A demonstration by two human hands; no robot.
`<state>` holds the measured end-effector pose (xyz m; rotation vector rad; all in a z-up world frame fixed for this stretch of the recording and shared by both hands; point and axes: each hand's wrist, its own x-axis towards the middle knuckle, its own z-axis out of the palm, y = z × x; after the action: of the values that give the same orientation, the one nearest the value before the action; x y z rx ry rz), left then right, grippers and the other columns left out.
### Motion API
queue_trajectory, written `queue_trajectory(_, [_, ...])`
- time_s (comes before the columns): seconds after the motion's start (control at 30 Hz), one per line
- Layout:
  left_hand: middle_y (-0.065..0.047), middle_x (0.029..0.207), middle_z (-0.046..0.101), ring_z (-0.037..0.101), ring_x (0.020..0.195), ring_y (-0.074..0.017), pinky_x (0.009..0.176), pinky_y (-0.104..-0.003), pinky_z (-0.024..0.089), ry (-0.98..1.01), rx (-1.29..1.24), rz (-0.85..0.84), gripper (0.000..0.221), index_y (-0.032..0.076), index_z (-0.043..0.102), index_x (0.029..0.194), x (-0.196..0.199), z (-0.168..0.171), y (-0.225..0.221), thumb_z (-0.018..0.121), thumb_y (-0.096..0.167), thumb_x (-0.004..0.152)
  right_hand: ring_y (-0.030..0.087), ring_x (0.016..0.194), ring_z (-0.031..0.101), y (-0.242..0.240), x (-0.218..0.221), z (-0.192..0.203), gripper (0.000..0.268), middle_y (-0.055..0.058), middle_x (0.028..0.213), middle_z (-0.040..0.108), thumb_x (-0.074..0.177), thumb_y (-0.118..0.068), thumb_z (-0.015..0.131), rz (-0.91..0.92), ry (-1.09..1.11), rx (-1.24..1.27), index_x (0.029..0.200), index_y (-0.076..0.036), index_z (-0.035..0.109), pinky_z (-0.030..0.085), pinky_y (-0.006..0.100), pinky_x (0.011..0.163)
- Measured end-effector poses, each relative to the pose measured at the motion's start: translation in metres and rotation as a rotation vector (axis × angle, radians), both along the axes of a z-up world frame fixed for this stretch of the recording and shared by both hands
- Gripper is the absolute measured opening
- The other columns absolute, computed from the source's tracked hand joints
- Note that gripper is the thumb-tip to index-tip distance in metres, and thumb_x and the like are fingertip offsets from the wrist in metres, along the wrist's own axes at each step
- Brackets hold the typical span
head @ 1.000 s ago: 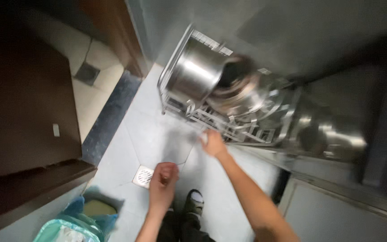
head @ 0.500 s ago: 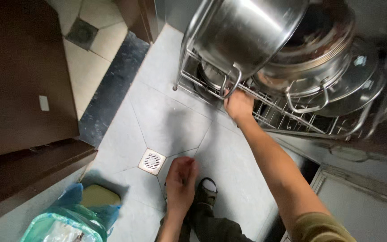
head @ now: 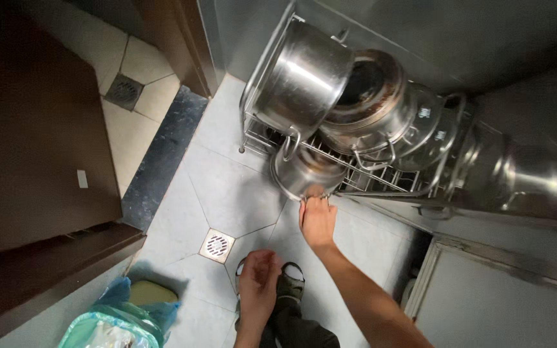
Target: The person collects a measuring cup, whisk, and other baking utensils from a sink area and drying rack, then places them onto a black workstation next to several metal mixing bowls.
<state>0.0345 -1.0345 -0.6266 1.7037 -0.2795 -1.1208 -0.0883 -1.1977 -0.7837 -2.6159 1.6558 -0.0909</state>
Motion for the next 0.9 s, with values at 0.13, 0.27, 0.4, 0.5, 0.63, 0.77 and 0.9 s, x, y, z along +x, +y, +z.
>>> queue_trajectory(0.13, [-0.003,0.084,0.072,0.064,0.075,-0.0106,0.070,-0.024,0.052,0.018,-0.018,0.058,0.013,0.007,0.072,0.105,0.000,-0.002,0.009,0.072,0.013,0.094,0.030,0.082,0.055,0.037,-0.010,0.029,0.024,0.007,0.082,0.059,0.102,-0.031,0.052,-0.003,-0.006,0.024,0.085,-0.015,0.058,0.037,0.047,0.068])
queue_trajectory(0.27, [-0.004,0.076,0.066,0.056,0.065,-0.0123,0.060,-0.026,0.045,0.058,-0.127,0.096,0.008,0.007,0.068,0.103,0.011,-0.010,0.021,0.068,0.013,0.097,0.030,0.081,0.053,0.068,-0.024,0.075,0.026,0.007,0.079,0.056,0.104,-0.030,0.051,0.009,-0.172,0.095,0.084,-0.013,0.054,0.035,0.048,0.066])
queue_trajectory(0.4, [-0.009,0.076,0.070,0.065,0.066,-0.0138,0.059,-0.025,0.050,0.065,-0.094,0.183,0.009,0.009,0.070,0.103,0.039,0.003,0.030,0.068,0.016,0.097,0.021,0.070,0.048,0.089,-0.032,0.125,0.026,-0.002,0.074,0.049,0.106,-0.028,0.049,-0.084,-0.481,0.367,0.084,-0.016,0.052,0.032,0.038,0.080])
queue_trajectory(0.5, [-0.006,0.081,0.069,0.062,0.073,-0.0126,0.069,-0.025,0.049,-0.051,0.030,0.215,0.012,0.009,0.072,0.100,0.063,0.028,0.033,0.073,0.020,0.095,0.016,0.069,0.056,0.089,-0.038,0.142,0.029,0.000,0.076,0.063,0.105,-0.027,0.053,-0.378,-0.937,0.626,0.083,-0.011,0.065,0.042,0.031,0.084])
queue_trajectory(0.63, [-0.004,0.106,0.071,0.063,0.090,-0.0142,0.083,-0.028,0.050,-0.178,0.235,0.128,0.032,0.009,0.068,0.111,0.092,0.088,0.033,0.071,0.034,0.092,0.015,0.051,0.030,0.083,-0.048,0.260,0.046,0.002,0.049,0.036,0.093,-0.017,0.063,-0.878,-1.305,0.829,0.053,-0.013,0.042,0.025,0.034,0.054])
queue_trajectory(0.77, [-0.007,0.124,0.066,0.063,0.101,-0.0181,0.091,-0.029,0.052,-0.170,0.203,-0.009,0.052,0.006,0.066,0.126,0.102,0.155,0.013,0.072,0.041,0.088,0.018,0.043,0.049,0.081,-0.097,0.310,0.017,0.007,0.053,0.058,0.087,-0.014,0.065,-1.046,-1.601,0.939,0.074,-0.003,0.068,0.033,0.031,0.042])
queue_trajectory(0.9, [-0.005,0.076,0.065,0.064,0.078,-0.0143,0.083,-0.028,0.051,-0.058,-0.120,-0.325,0.029,0.007,0.072,0.097,0.074,0.257,-0.012,0.063,0.034,0.102,0.004,0.034,0.044,0.084,-0.134,0.446,0.038,-0.009,0.046,0.043,0.088,-0.033,0.063,-1.116,-1.710,1.093,0.058,-0.021,0.043,0.031,0.018,0.032])
